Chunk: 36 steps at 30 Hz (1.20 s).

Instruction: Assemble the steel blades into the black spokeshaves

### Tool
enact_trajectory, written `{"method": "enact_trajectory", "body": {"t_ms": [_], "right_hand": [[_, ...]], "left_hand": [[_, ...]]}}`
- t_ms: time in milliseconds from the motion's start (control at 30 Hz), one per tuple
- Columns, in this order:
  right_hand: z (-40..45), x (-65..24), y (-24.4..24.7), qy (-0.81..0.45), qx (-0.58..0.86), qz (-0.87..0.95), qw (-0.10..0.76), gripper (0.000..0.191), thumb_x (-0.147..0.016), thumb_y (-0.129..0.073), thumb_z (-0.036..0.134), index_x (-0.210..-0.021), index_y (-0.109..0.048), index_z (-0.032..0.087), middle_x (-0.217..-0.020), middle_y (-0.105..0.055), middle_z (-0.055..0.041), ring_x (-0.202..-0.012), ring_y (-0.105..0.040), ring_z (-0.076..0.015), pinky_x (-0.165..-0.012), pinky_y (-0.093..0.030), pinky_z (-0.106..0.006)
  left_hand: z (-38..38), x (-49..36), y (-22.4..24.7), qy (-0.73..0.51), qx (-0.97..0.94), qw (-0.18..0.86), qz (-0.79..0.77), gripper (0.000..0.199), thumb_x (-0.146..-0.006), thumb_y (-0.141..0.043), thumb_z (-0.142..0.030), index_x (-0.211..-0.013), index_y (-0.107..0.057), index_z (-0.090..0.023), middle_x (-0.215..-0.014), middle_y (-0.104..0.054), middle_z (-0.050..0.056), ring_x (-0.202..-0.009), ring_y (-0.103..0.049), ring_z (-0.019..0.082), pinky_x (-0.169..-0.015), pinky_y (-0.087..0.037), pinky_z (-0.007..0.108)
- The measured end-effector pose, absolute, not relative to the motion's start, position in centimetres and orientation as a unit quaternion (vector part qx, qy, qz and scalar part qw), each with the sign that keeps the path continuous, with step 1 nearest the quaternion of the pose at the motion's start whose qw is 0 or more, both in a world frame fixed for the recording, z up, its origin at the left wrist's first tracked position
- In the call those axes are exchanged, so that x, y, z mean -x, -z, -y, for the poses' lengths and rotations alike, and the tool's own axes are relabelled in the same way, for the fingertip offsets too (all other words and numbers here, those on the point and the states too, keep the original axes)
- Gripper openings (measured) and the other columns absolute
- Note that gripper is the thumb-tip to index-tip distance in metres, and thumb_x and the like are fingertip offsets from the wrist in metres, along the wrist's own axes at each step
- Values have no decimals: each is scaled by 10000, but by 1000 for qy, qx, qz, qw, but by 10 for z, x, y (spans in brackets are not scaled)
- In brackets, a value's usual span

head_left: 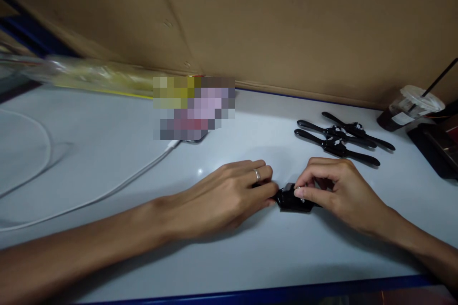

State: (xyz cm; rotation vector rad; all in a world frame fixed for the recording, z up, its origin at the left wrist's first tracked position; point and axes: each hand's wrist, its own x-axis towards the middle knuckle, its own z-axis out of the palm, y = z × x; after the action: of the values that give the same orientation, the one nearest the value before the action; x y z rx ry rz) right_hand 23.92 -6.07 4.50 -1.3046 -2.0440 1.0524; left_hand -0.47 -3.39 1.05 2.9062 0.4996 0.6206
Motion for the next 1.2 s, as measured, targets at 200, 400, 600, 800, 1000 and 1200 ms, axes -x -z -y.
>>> {"method": "enact_trajectory", "body": {"t_ms": [200, 400, 600, 800, 1000, 1200], "right_hand": [[59, -240, -43, -357, 484, 763, 238, 121, -878, -733, 120, -785, -739, 197, -738, -678, 35, -657, -563, -110, -622, -402, -271], [61, -238, -39, -345, 494, 767, 222, 119, -890, -721, 114, -804, -720, 197, -736, -667, 43, -653, -552, -106, -621, -390, -267], [63, -239, -41, -321, 489, 786, 201, 118, -928, -688, 152, -824, -702, 207, -797, -665, 30, -711, -556, -121, -659, -377, -280], [62, -235, -42, -341, 517, 761, 191, 171, -913, -678, 146, -756, -637, 199, -697, -614, 50, -640, -510, -115, -636, -356, -279], [70, -232, -39, -261, 516, 793, 190, 200, -973, -585, 183, -774, -564, 194, -734, -612, 23, -663, -522, -131, -636, -339, -289], [78, -229, -35, -117, 507, 838, 162, 237, -1007, -495, 179, -774, -536, 182, -712, -576, 5, -619, -507, -142, -581, -299, -298]], "left_hand": [[34, 5, -13, -208, -963, 67, -157, 305, -1086, -398, -156, -1039, -697, -124, -836, -607, 41, -728, -527, 168, -628, -470, 300], [33, 6, -9, -197, -961, 89, -171, 295, -1068, -411, -136, -994, -697, -127, -840, -580, 42, -704, -503, 168, -599, -445, 309], [36, 6, -9, -200, -960, 96, -172, 302, -1060, -397, -117, -972, -686, -130, -842, -575, 43, -706, -519, 167, -597, -453, 301], [37, 6, -11, -197, -961, 95, -169, 288, -1049, -393, -98, -1023, -680, -119, -845, -586, 49, -735, -554, 180, -604, -475, 294], [38, 5, -12, -192, -962, 88, -171, 293, -1057, -386, -112, -1031, -678, -118, -860, -602, 59, -748, -570, 187, -618, -487, 301], [39, 5, -12, -192, -961, 93, -175, 311, -1064, -370, -115, -1036, -680, -109, -853, -596, 60, -747, -560, 188, -621, -483, 308]]}}
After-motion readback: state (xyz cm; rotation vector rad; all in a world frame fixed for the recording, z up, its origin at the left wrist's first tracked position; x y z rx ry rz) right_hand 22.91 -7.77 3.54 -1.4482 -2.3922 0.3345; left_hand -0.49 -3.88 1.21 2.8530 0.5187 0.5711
